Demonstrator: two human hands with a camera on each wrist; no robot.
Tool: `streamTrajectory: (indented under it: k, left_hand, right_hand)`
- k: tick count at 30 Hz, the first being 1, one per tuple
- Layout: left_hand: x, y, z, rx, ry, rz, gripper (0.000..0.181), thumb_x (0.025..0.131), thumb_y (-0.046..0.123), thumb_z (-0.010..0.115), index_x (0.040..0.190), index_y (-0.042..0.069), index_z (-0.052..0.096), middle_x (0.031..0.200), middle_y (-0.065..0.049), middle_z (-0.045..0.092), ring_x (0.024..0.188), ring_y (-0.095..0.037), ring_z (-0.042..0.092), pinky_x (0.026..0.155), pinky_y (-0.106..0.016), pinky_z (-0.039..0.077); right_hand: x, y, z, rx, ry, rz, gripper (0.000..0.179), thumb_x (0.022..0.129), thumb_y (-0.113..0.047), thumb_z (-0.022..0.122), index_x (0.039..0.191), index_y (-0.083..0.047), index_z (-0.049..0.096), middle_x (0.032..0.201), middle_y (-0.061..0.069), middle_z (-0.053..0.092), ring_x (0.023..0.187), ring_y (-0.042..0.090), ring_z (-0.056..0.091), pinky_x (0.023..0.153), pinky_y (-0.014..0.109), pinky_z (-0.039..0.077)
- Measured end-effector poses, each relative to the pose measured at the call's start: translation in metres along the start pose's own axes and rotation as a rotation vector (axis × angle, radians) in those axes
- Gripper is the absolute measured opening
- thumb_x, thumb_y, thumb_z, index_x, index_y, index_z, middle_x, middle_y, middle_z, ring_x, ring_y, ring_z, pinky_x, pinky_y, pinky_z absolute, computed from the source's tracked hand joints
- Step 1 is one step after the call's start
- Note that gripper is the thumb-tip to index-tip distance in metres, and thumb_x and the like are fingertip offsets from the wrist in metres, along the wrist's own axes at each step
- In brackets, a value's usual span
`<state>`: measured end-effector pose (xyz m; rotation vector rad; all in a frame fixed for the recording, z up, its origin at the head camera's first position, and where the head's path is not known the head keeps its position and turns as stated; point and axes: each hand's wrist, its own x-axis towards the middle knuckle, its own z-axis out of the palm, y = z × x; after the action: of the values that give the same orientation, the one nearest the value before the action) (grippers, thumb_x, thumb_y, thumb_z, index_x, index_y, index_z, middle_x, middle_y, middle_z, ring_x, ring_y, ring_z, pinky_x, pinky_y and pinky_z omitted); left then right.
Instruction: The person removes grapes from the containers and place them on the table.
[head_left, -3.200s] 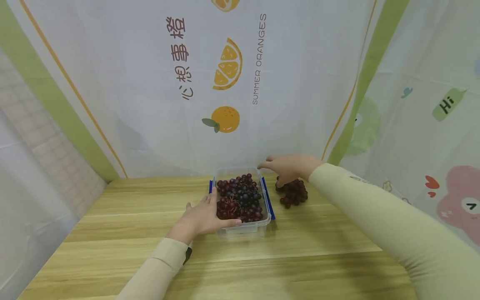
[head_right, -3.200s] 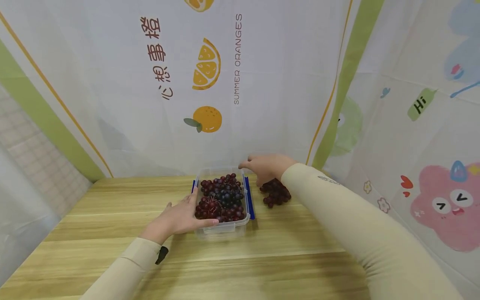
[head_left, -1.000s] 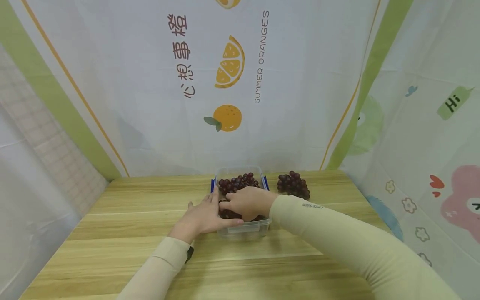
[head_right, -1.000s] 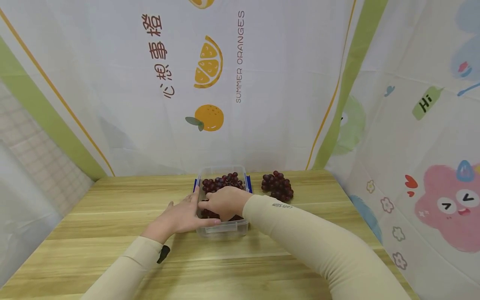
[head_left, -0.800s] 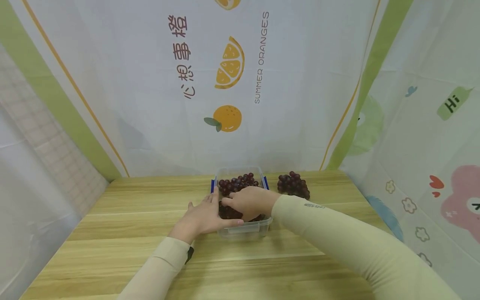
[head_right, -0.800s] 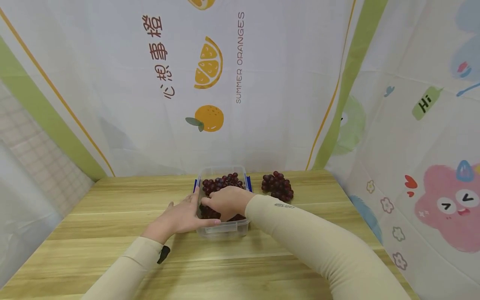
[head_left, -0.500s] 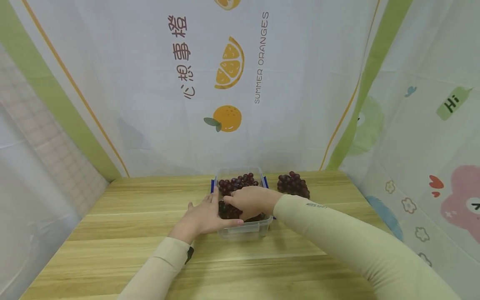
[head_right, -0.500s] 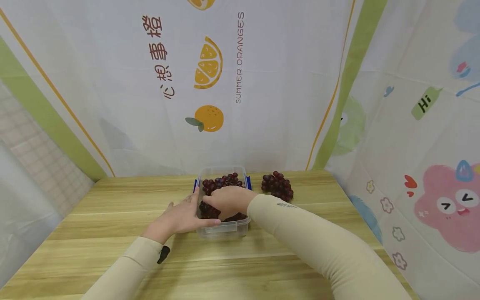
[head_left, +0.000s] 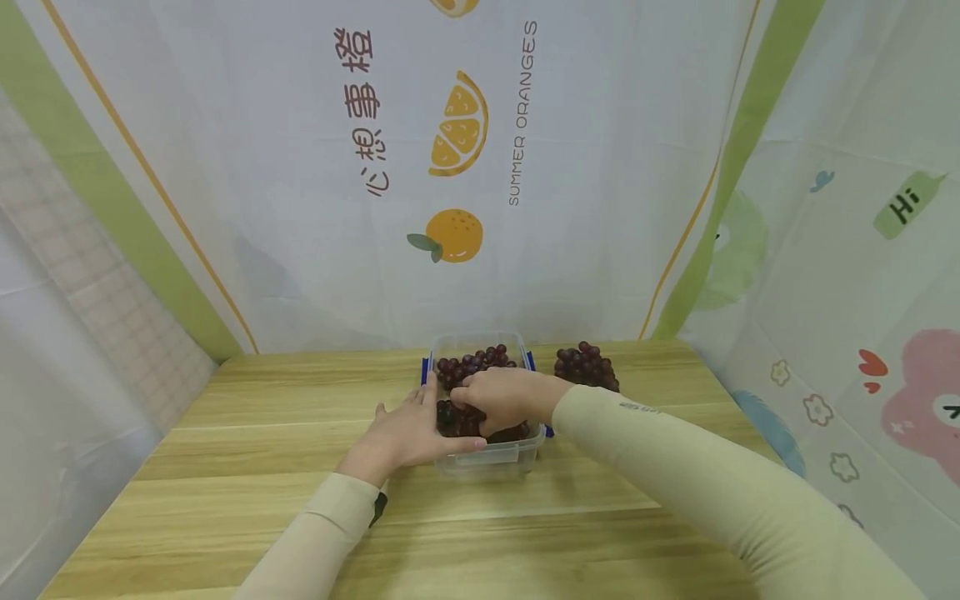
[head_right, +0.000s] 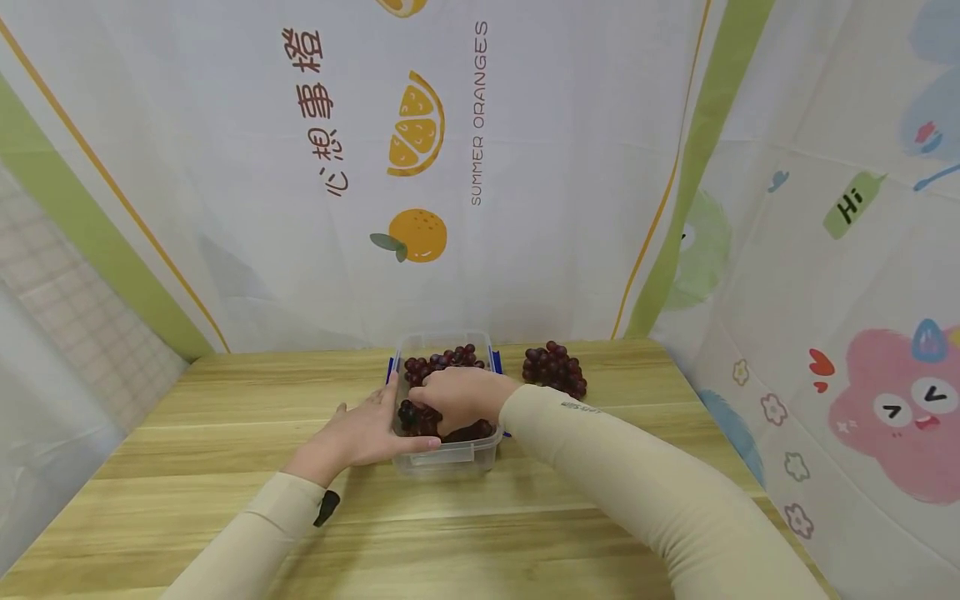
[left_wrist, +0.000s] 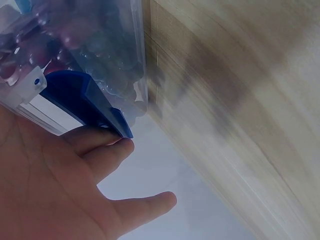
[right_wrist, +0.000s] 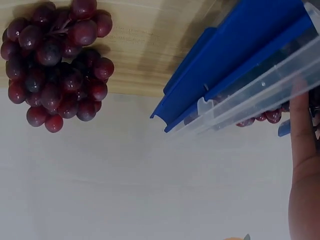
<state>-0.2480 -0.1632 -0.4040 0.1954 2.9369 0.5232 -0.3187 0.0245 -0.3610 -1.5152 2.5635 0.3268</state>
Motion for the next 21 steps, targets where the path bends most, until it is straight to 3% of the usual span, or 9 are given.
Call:
streamTrajectory:
  k: [9,16,21]
  left_hand:
    - [0.001,0.0,0.0,0.003,-0.014,-0.01,0.149,0.073,0.101,0.056,0.171,0.006,-0.005,0.176,-0.023,0.023,0.162,-0.042,0.031,0.119,-0.086,0.015]
    - [0.0,0.0,-0.001,0.002,-0.014,-0.012,0.15,0.073,0.102,0.055,0.171,0.005,-0.004,0.176,-0.023,0.023,0.162,-0.041,0.031,0.12,-0.086,0.015]
    - [0.0,0.001,-0.001,-0.002,-0.024,-0.008,0.149,0.073,0.102,0.054,0.171,0.005,-0.004,0.176,-0.022,0.022,0.163,-0.041,0.029,0.12,-0.085,0.014]
  right_hand:
    - [-0.001,0.006,-0.012,0.036,-0.013,0.037,0.048,0.098,-0.028,0.079,0.141,-0.016,0.063,0.132,0.002,0.073,0.115,0.017,0.072,0.099,0.033,0.062]
    - [-0.004,0.011,-0.019,0.08,0.0,0.048,0.043,0.097,-0.025,0.08,0.135,-0.014,0.065,0.126,0.003,0.073,0.113,0.018,0.07,0.099,0.035,0.061]
    - [-0.009,0.016,-0.027,0.127,0.005,0.042,0.038,0.097,-0.021,0.079,0.132,-0.013,0.065,0.118,0.003,0.073,0.101,0.016,0.068,0.091,0.034,0.061]
